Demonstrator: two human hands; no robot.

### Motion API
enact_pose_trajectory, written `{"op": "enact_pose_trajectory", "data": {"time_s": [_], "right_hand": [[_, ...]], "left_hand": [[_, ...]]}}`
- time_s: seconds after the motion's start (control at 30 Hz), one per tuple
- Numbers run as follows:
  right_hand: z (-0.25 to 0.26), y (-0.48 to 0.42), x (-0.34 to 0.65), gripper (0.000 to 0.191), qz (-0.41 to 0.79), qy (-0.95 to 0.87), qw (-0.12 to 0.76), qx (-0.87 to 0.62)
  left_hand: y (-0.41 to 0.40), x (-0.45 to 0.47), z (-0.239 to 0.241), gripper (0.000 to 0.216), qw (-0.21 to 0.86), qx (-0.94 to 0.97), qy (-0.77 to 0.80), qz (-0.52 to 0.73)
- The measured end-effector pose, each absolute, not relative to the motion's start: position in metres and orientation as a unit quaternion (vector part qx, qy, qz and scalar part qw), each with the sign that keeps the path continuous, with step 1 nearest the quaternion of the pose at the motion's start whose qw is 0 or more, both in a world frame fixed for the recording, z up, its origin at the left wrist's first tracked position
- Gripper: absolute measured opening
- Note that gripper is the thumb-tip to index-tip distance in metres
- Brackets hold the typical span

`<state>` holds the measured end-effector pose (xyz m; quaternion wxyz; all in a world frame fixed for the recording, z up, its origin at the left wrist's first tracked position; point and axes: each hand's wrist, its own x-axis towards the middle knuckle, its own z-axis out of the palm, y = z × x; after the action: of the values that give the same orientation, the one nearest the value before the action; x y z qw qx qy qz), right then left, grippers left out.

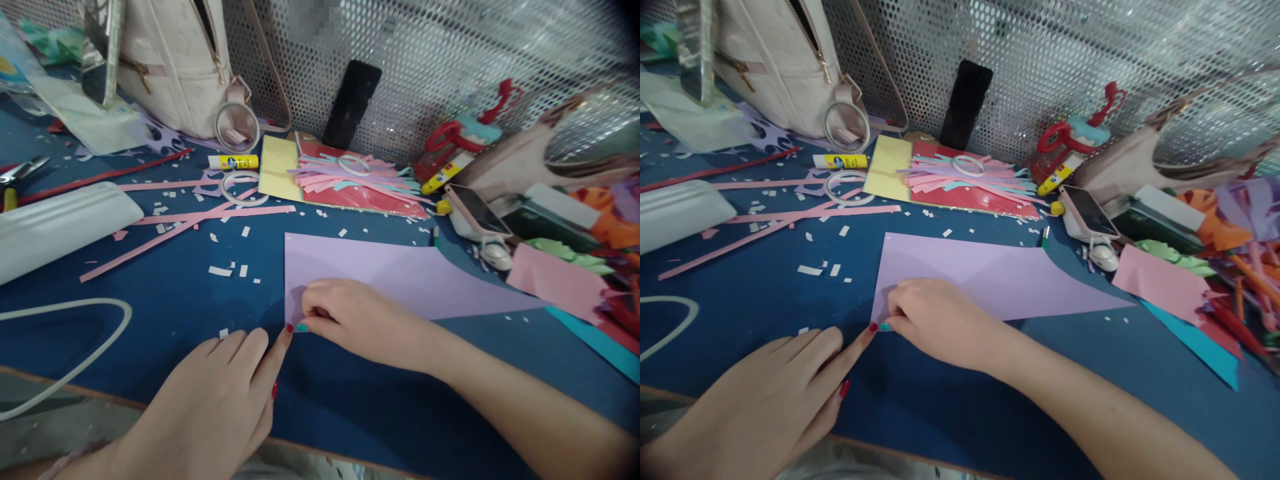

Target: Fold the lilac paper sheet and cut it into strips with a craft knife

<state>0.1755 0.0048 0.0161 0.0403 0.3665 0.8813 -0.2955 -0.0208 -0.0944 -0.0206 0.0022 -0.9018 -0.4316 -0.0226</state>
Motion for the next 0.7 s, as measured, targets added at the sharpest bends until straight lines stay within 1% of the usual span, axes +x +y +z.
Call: {"op": "enact_pose_trajectory", "data": {"time_s": [0.2, 0.47, 0.6, 0.7], "right_hand": [[0.0145, 0.0043, 0.1767, 0.018, -0.294, 0.883, 0.040, 0.363], [0.0131, 0.0035, 0.1770, 0.018, -0.296, 0.884, 0.025, 0.362], [0.0138, 0.0029, 0.1764, 0.018, -0.292, 0.885, 0.027, 0.361], [0.0150, 0.0024, 0.1762, 0.017, -0.280, 0.889, 0.038, 0.361]], "left_hand": [[-0.0922, -0.0209, -0.0202, 0.047, 0.008, -0.903, -0.429, -0.027], [-0.0930, -0.0207, -0.0182, 0.048, -0.009, -0.902, -0.431, 0.008], [-0.0920, -0.0215, -0.0187, 0.048, -0.008, -0.907, -0.420, -0.006], [-0.0893, -0.0246, -0.0187, 0.043, -0.016, -0.913, -0.407, -0.032]]}}
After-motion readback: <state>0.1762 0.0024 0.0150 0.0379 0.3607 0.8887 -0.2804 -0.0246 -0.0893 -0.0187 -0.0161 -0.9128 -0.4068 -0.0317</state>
